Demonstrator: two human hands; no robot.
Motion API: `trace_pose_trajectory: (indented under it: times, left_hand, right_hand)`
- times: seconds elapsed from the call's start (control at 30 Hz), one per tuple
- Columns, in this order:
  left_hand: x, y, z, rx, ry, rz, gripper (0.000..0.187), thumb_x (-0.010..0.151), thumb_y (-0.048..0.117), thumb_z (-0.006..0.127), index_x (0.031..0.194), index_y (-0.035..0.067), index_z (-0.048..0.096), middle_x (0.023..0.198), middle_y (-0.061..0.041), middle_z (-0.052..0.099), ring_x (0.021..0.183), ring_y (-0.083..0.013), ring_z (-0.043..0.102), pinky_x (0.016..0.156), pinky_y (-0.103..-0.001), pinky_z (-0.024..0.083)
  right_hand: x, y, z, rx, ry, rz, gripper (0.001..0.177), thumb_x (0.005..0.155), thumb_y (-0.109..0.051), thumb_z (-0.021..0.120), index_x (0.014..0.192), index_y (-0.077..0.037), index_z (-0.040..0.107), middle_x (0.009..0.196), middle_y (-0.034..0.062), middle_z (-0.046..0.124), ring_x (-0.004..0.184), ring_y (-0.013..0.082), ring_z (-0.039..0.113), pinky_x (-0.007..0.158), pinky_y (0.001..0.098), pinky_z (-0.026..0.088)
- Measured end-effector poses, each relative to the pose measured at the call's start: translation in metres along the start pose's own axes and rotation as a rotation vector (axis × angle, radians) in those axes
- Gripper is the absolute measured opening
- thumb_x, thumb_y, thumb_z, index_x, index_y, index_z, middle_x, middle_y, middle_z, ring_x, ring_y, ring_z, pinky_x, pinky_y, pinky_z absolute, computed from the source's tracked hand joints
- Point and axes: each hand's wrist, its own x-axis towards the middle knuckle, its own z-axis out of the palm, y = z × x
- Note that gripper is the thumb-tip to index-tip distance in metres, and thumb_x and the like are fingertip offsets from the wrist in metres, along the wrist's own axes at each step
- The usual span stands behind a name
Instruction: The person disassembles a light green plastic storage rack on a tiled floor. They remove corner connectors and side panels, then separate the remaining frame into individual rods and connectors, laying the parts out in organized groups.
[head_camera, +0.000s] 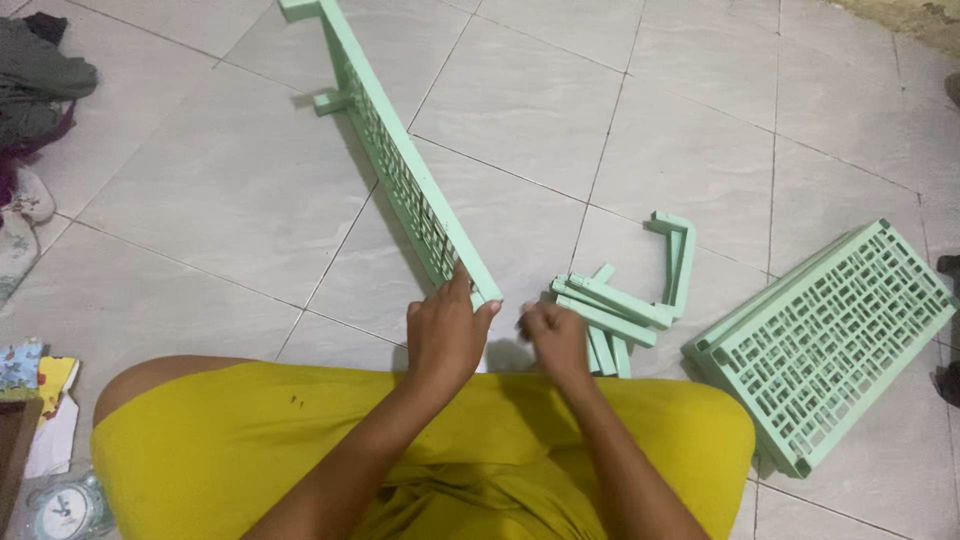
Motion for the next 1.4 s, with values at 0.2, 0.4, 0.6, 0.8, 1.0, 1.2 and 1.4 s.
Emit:
trace_pose_trajectory:
  times: [0.2,0.4,0.6,0.8,1.0,1.2,1.4]
  left_hand:
    - [0.007,0.011,-0.007,-0.287,-0.247,-0.273,0.088,0.098,0.046,0.045,0.163,0.002,0.005,0.123,-0.026,0.068,0.113,-0.0433,0.066,0.102,-0.049,0.05]
    - [0.0,0.022,-0.002,-0.491,-0.297,-0.29,0.094,0.098,0.053,0.038,0.158,0.007,-0.017,0.161,-0.024,0.026,0.14,-0.0377,0.048,0.11,-0.045,0.045]
    - [-0.016,0.033,0.02,-0.587,-0.21,-0.235,0.099,0.1,0.054,0.04,0.157,0.003,-0.022,0.164,-0.033,0.003,0.148,-0.0481,0.027,0.115,-0.048,0.039]
    - [-0.04,0.047,0.037,-0.512,-0.15,-0.057,0.103,0.101,0.053,0.046,0.157,-0.007,-0.017,0.162,-0.037,0.007,0.151,-0.0504,0.02,0.12,-0.052,0.027]
    - [-0.05,0.05,0.033,-0.34,-0.185,0.044,0.096,0.1,0.045,0.053,0.159,-0.005,-0.005,0.159,-0.03,0.017,0.148,-0.0467,0.014,0.118,-0.06,0.016]
    - [-0.009,0.033,0.026,-0.065,0.034,0.258,0.065,0.097,0.016,0.053,0.156,-0.001,0.031,0.156,-0.026,0.031,0.153,-0.0459,0.013,0.121,-0.065,0.01]
    - [0.04,-0.002,0.01,0.149,-0.036,0.496,0.048,0.085,0.013,0.064,0.132,0.004,0.061,0.134,-0.018,0.058,0.144,-0.038,0.036,0.12,-0.061,0.014]
  right_hand:
    - [-0.04,-0.022,0.027,0.704,-0.354,0.077,0.04,0.098,-0.035,0.051,0.1,-0.002,0.073,0.093,0.0107,0.075,0.083,0.0212,0.07,0.077,0.0387,0.058]
    - [-0.035,-0.037,0.026,0.694,-0.155,0.203,0.048,0.098,-0.044,0.053,0.098,-0.002,0.076,0.097,0.0115,0.078,0.089,0.0227,0.073,0.083,0.0397,0.059]
    - [-0.03,-0.022,0.018,0.622,-0.077,0.166,0.047,0.098,-0.043,0.064,0.093,0.002,0.074,0.091,0.0125,0.074,0.079,0.0187,0.066,0.074,0.0362,0.052]
    - [-0.023,-0.02,0.005,0.78,-0.166,0.155,0.036,0.093,-0.033,0.07,0.099,0.002,0.072,0.084,0.0084,0.069,0.073,0.0203,0.063,0.066,0.036,0.053]
    - [-0.016,-0.024,-0.013,0.687,-0.212,0.139,0.04,0.095,-0.035,0.068,0.102,0.005,0.07,0.094,0.0132,0.073,0.08,0.0214,0.068,0.072,0.0333,0.057]
    - [-0.023,-0.038,-0.003,0.773,-0.167,0.259,0.051,0.096,-0.04,0.058,0.126,0.0,0.064,0.118,0.0167,0.072,0.108,0.0314,0.069,0.089,0.0446,0.056]
    - [-0.026,-0.048,0.005,1.035,-0.236,0.334,0.042,0.1,-0.041,0.053,0.125,-0.008,0.06,0.116,0.0109,0.066,0.104,0.0273,0.065,0.09,0.0467,0.054]
